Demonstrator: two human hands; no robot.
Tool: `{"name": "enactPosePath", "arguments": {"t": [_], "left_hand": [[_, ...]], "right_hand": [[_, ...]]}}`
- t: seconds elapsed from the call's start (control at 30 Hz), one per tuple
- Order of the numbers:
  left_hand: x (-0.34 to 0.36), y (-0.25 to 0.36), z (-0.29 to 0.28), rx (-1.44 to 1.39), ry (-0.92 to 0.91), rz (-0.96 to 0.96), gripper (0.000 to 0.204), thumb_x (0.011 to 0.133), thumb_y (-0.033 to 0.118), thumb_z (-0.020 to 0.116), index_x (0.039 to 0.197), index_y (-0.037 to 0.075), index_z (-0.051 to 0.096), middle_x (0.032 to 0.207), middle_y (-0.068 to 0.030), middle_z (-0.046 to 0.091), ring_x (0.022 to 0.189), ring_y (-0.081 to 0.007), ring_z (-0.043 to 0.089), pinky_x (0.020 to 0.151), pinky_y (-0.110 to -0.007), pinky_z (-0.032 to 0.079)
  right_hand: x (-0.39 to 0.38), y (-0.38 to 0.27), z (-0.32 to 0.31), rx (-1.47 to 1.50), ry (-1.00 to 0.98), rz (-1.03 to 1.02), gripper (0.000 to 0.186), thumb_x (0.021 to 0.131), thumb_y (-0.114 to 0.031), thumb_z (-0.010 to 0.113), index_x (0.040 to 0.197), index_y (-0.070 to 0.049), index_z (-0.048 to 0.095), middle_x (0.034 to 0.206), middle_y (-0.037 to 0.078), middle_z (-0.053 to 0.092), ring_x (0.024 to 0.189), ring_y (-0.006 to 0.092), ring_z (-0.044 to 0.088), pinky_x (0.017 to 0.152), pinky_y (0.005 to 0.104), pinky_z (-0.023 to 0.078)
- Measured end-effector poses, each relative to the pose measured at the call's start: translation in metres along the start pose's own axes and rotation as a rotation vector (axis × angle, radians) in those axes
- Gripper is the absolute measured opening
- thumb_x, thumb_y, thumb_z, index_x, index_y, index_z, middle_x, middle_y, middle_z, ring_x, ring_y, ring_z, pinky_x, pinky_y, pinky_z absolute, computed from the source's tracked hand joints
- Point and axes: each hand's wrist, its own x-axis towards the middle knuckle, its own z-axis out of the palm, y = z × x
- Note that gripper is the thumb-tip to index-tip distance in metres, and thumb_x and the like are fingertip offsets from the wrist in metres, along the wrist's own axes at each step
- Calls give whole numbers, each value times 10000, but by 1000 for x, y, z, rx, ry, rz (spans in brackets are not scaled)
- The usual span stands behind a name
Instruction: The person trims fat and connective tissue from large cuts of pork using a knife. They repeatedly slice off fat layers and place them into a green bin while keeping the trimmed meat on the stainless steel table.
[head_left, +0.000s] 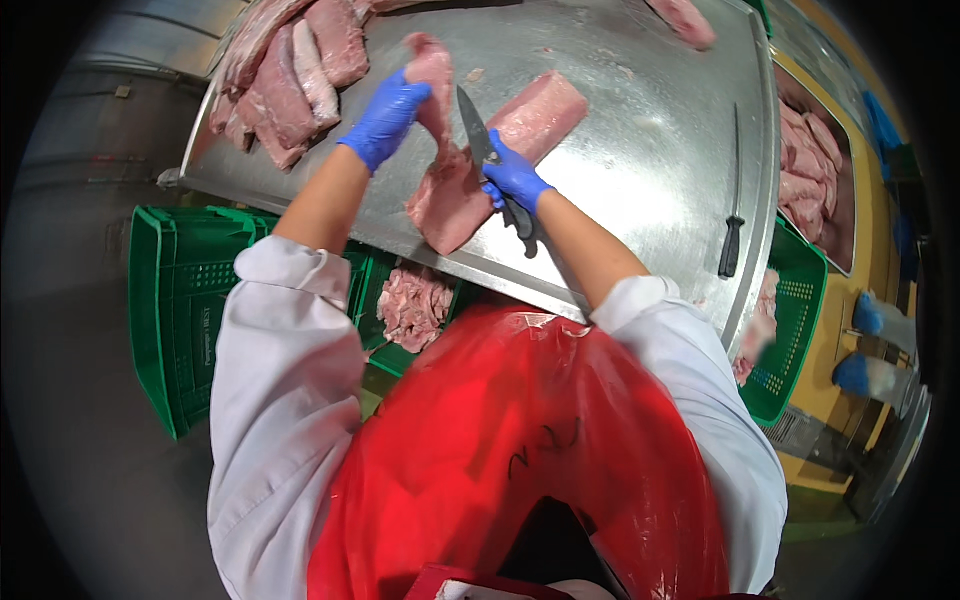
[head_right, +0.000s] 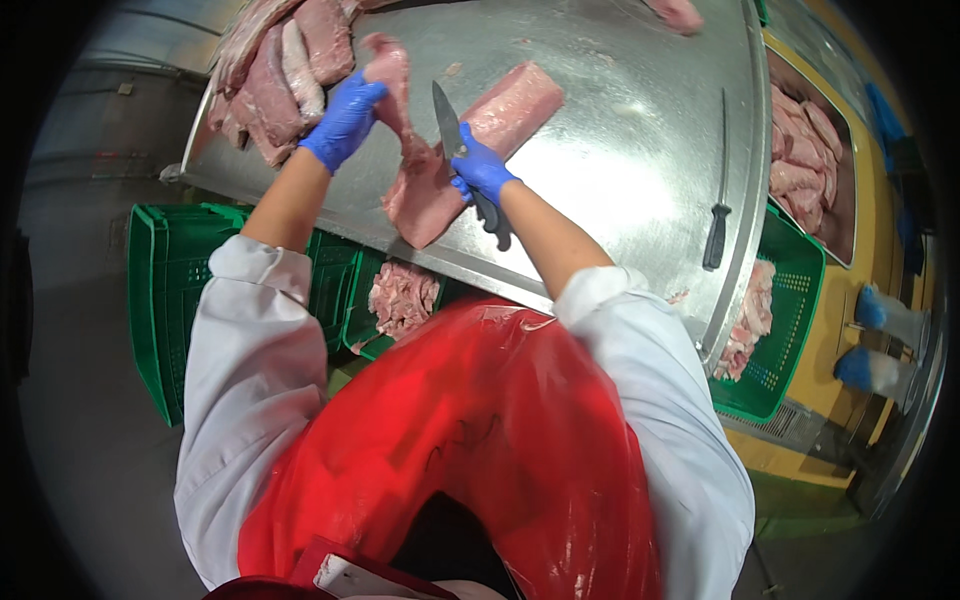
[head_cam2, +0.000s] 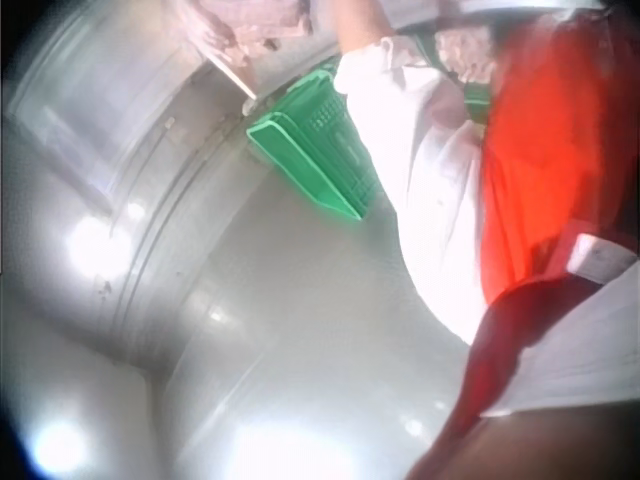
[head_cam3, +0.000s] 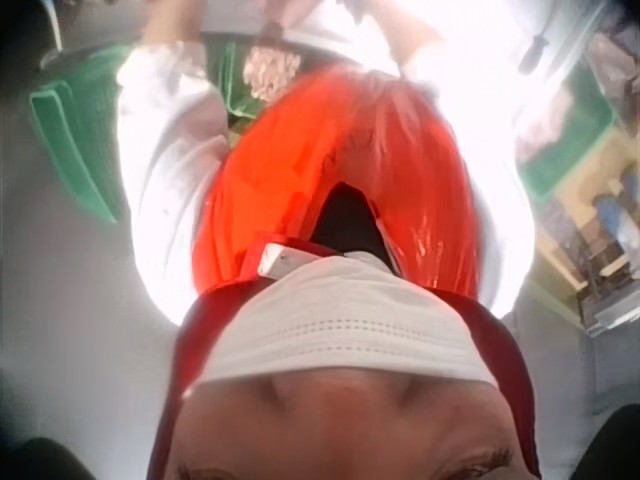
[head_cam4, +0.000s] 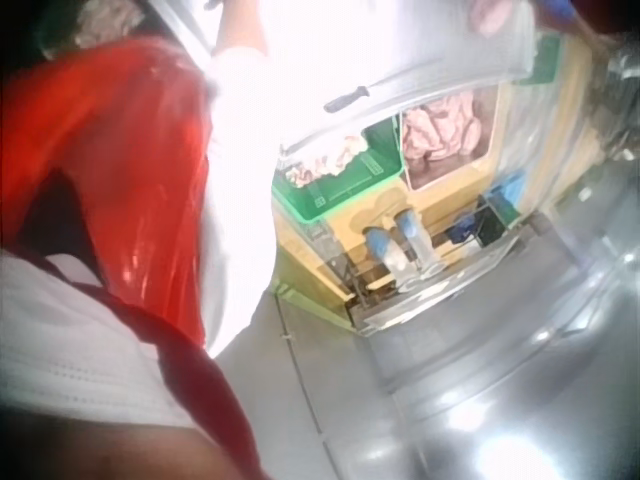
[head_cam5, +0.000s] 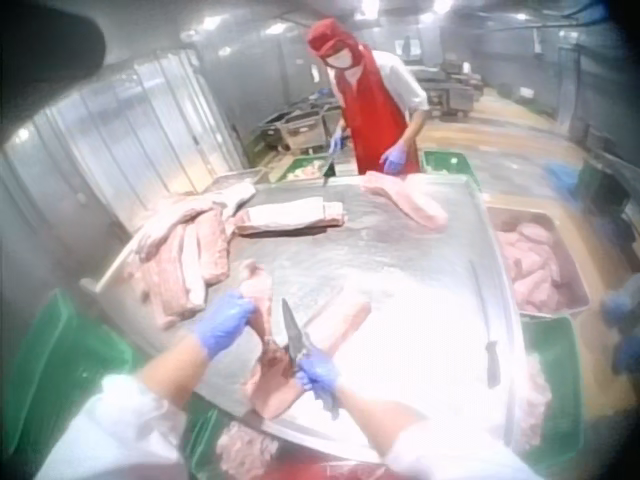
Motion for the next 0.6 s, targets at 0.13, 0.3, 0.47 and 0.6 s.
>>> {"name": "enactPosePath", "arguments": {"t": [0.13, 0.3, 0.47, 0.6], "left_hand": [[4, 5, -8, 92, 55, 90, 326, 868, 76, 581, 1190, 29, 608, 1020, -5, 623, 915, -106, 569, 832, -262, 470], [-27, 62, -3, -48, 80, 173, 326, 864, 77, 588, 1184, 17, 601, 1038, -15, 630, 966, -116, 586, 874, -271, 484], [-61, 96, -17, -119, 44, 222, 395, 905, 114, 565, 1286, 7, 569, 1172, -70, 628, 1084, -168, 599, 978, -329, 472], [-123, 133, -86, -233, 165, 236, 432, 936, 122, 533, 1349, -6, 523, 1266, -120, 597, 1170, -229, 577, 1044, -370, 443]], "right_hand": [[-37, -5, 25, -224, -213, 135, 822, 961, -47, 439, 1619, -227, -22, 698, 102, 607, 492, 167, 570, 472, 316, 515], [-77, 26, 42, -408, -252, 86, 768, 959, -70, 477, 1623, -221, 122, 697, 115, 627, 467, 182, 587, 482, 316, 524], [-29, 16, 82, -511, -312, 232, 787, 971, -90, 462, 1625, -225, 46, 700, 98, 613, 479, 173, 585, 475, 316, 512], [-104, -2, 76, -572, -410, 168, 766, 985, -89, 435, 1623, -223, 34, 671, 94, 602, 474, 174, 576, 464, 324, 502]]}}
